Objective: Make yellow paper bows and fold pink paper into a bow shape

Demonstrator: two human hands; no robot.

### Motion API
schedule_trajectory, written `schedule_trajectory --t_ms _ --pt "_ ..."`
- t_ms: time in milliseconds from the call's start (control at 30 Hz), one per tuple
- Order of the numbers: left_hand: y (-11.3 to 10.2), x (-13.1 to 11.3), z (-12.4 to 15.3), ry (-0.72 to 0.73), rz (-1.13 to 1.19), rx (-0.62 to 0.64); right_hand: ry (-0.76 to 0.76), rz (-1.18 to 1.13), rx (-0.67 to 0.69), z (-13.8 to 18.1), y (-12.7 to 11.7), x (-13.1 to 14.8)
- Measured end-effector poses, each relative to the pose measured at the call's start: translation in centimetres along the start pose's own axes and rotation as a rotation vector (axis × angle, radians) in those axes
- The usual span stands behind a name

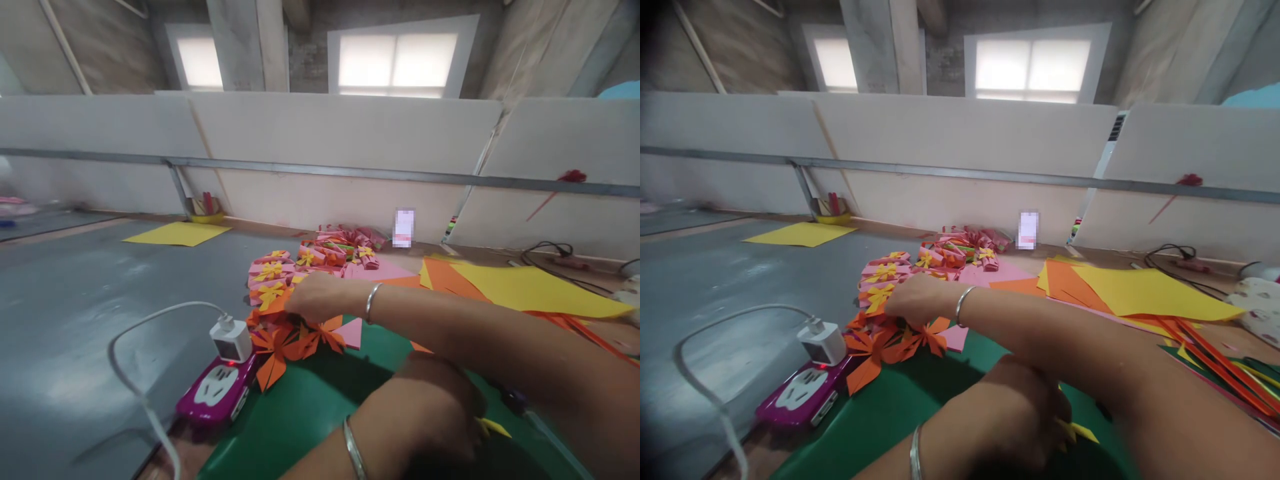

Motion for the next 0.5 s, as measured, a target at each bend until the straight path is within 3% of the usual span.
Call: schedule_trajectory --t_ms 133,300,400,500 --pt "-0.6 0.6 0.1 -0.065 -0.002 -0.091 0.239 -0.223 -0.211 3.5 -0.8 -3.7" --pt "-0.8 0.8 0.1 -0.239 0.003 -0.238 0.488 -0.405 -0.253 11.6 0.3 -7.4" --pt "-0.5 0.1 -0.4 -0.164 0.042 -0.266 0.545 -0.430 -0.261 14.6 0.4 -7.7" --pt "-0.3 -0.1 -0.8 -0.144 0.102 -0.278 0.483 -0.413 -0.234 13.9 -0.1 -6.5"
Point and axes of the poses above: each hand's wrist, its own z-axis away from the middle knuckle, its own y-axis out of the palm, x = y × z, the point moved 3 cm from there along -z, towards the middle knuckle, and after that the axes turned 12 degrees about y, right-handed, at the moved point
